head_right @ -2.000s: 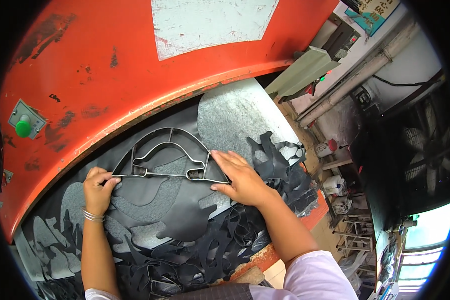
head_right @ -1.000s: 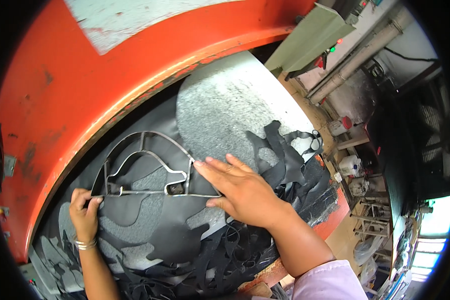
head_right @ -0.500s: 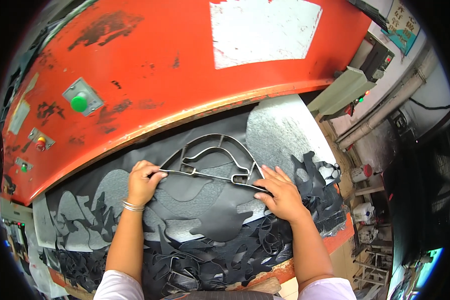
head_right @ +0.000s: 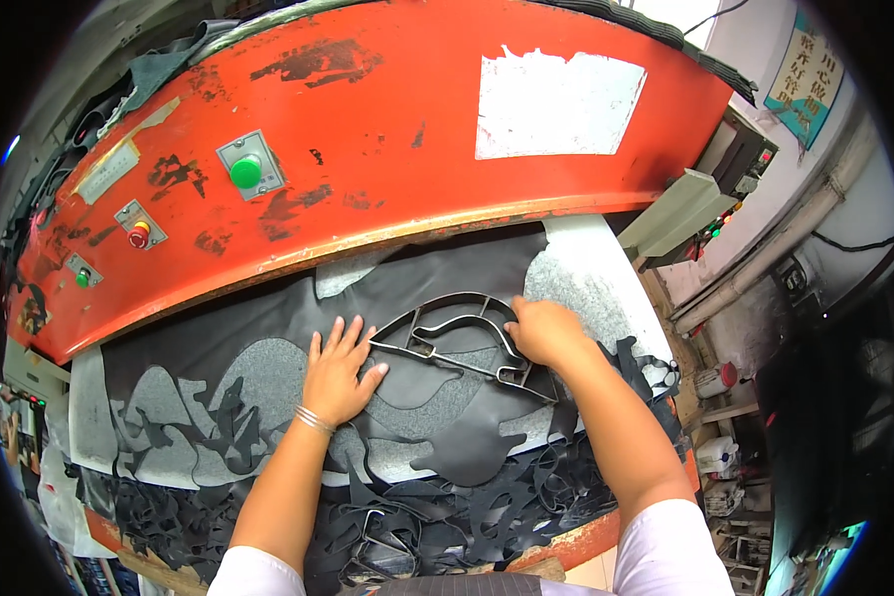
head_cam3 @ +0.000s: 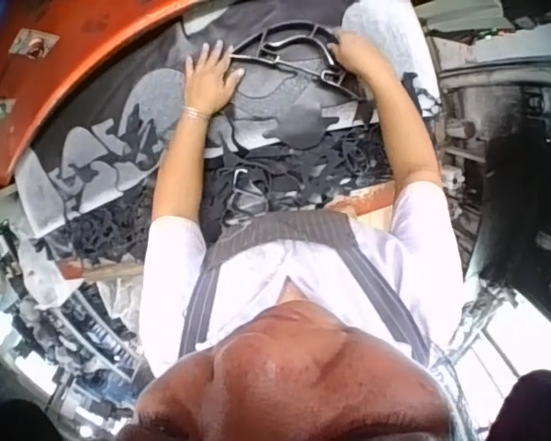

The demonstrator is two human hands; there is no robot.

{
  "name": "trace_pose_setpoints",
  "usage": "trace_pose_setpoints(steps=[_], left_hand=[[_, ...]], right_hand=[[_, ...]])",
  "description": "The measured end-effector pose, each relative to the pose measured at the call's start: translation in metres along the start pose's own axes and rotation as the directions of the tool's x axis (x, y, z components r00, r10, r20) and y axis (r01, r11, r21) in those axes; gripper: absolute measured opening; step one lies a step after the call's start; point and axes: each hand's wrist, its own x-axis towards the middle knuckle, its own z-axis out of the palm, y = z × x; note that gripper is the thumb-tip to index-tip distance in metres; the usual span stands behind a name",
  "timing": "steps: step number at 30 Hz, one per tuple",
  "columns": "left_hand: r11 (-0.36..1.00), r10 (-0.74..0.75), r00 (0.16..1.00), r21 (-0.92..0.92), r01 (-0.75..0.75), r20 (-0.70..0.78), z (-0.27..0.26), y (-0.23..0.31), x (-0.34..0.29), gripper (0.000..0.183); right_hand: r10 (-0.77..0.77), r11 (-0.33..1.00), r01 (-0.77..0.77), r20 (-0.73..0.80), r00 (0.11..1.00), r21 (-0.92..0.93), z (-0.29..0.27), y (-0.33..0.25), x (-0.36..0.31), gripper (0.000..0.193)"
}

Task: Using a metal die and a hydraulic cutting press to cut shoe components from a sheet of leather.

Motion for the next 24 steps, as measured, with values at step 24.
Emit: trace_pose_setpoints(steps=[24], left_hand=[[0.934, -0.056, 0.970, -0.356, -0.033, -0.236, 0.008, -0.009, -0.050, 0.029]], right_hand=[[0.256, 0.587, -0.301, 0.180, 0.950, 0.752, 0.040, -0.093, -0.039, 0.038]])
